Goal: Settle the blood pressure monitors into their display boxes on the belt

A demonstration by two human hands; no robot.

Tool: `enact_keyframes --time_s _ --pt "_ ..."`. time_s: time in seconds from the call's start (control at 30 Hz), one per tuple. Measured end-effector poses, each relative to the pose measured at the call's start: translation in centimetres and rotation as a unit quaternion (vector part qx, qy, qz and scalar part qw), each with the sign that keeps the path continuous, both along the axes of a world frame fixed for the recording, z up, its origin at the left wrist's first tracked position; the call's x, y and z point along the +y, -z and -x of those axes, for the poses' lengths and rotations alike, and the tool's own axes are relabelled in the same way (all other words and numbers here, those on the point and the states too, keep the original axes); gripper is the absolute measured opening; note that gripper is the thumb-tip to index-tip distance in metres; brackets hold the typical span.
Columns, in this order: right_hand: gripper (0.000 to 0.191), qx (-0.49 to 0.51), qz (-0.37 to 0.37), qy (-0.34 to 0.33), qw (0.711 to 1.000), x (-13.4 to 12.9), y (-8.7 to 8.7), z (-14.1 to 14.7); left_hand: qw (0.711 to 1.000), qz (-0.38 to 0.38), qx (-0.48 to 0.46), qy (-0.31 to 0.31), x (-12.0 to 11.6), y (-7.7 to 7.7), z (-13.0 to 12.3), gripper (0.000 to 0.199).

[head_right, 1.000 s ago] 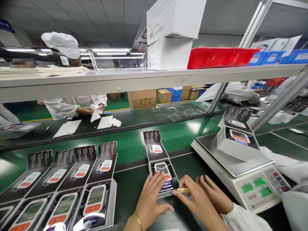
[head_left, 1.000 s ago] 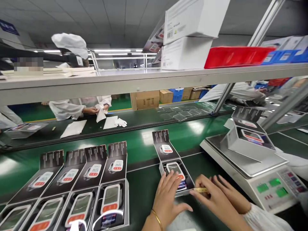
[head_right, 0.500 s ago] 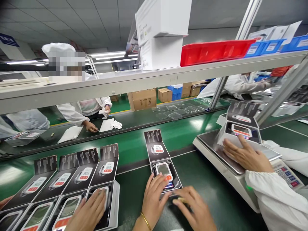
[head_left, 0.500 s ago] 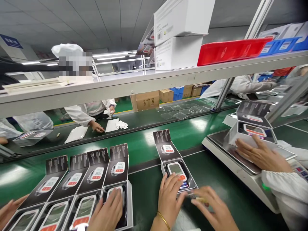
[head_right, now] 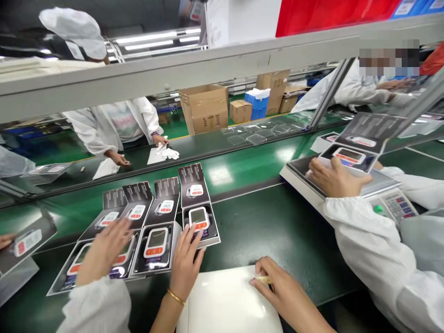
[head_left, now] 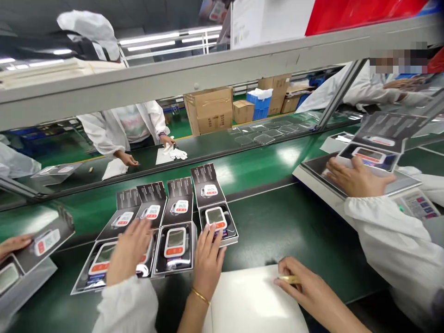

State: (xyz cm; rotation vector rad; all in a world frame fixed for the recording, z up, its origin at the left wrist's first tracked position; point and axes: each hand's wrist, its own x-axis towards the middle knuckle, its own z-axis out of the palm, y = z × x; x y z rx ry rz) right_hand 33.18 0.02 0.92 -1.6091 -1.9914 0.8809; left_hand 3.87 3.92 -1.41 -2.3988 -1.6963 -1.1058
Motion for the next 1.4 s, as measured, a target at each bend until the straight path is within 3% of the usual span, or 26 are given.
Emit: enact_keyframes --time_s 0.07,0.2,0.27,0.37,0.5,0.6,0.67,0.73,0.87,0.93,1.1,1.27,1.33,1.4 --pt "0.011 -0.032 0.021 -0.021 0.999 -1.6 1.1 0.7 0.998 -0.008 0.050 0.042 -2.2 0.2 -0.2 0.058" --pt "0.015 -0.103 -0.006 -0.032 0.994 -3.3 3.5 2.3 0.968 0.039 0.127 0.214 -5.2 0.8 -1.3 0.046" --pt "0.018 -0.132 -0.039 -0.048 0.989 -3.7 4.0 3.0 0.965 0.078 0.129 0.215 -5.5 1.1 -1.7 0.044" --pt "0.024 -0.153 -0.072 -0.088 0.982 -4.3 4.2 4.1 0.967 0.093 0.127 0.200 -5.3 1.4 -1.9 0.057" --pt "0.025 -0.158 -0.053 -0.105 0.980 -4.8 4.1 5.3 0.968 0.085 0.126 0.199 -5.2 1.6 -1.7 0.066" --pt "0.023 -0.078 0.030 -0.133 0.988 -4.5 3.0 5.0 0.966 0.082 0.142 0.202 -5.5 1.9 -1.4 0.069" --pt "0.026 0.024 0.088 -0.160 0.983 -3.9 1.6 3.7 0.967 0.062 0.150 0.197 -5.6 2.2 -1.3 0.068" --pt "0.028 0.105 0.103 -0.144 0.979 -3.0 -0.2 1.7 0.973 0.023 0.125 0.191 -5.4 2.2 -1.9 0.061" --pt "0.030 0.110 0.015 0.025 0.994 -0.2 -3.7 -2.6 0.983 -0.030 0.035 0.179 -3.5 0.7 -5.5 0.049" --pt "0.028 0.092 -0.032 0.061 0.993 1.8 -4.5 -4.0 0.987 -0.017 0.023 0.157 -1.6 -0.7 -8.0 0.055" --pt "0.026 -0.022 -0.128 0.013 0.991 6.8 -3.9 -4.5 0.993 0.011 -0.014 0.117 3.3 -2.3 -12.0 0.093" --pt "0.013 -0.126 -0.237 -0.056 0.962 9.2 -2.6 -4.2 0.993 -0.009 0.028 0.111 5.1 -2.6 -12.1 0.044" --pt "0.004 -0.135 -0.297 -0.067 0.943 9.0 -2.5 -4.3 0.995 -0.026 0.032 0.091 5.0 -3.0 -12.1 0.034" --pt "0.009 -0.108 -0.320 -0.036 0.940 8.1 -2.3 -4.3 0.995 -0.031 0.033 0.083 4.7 -3.1 -12.3 0.031"
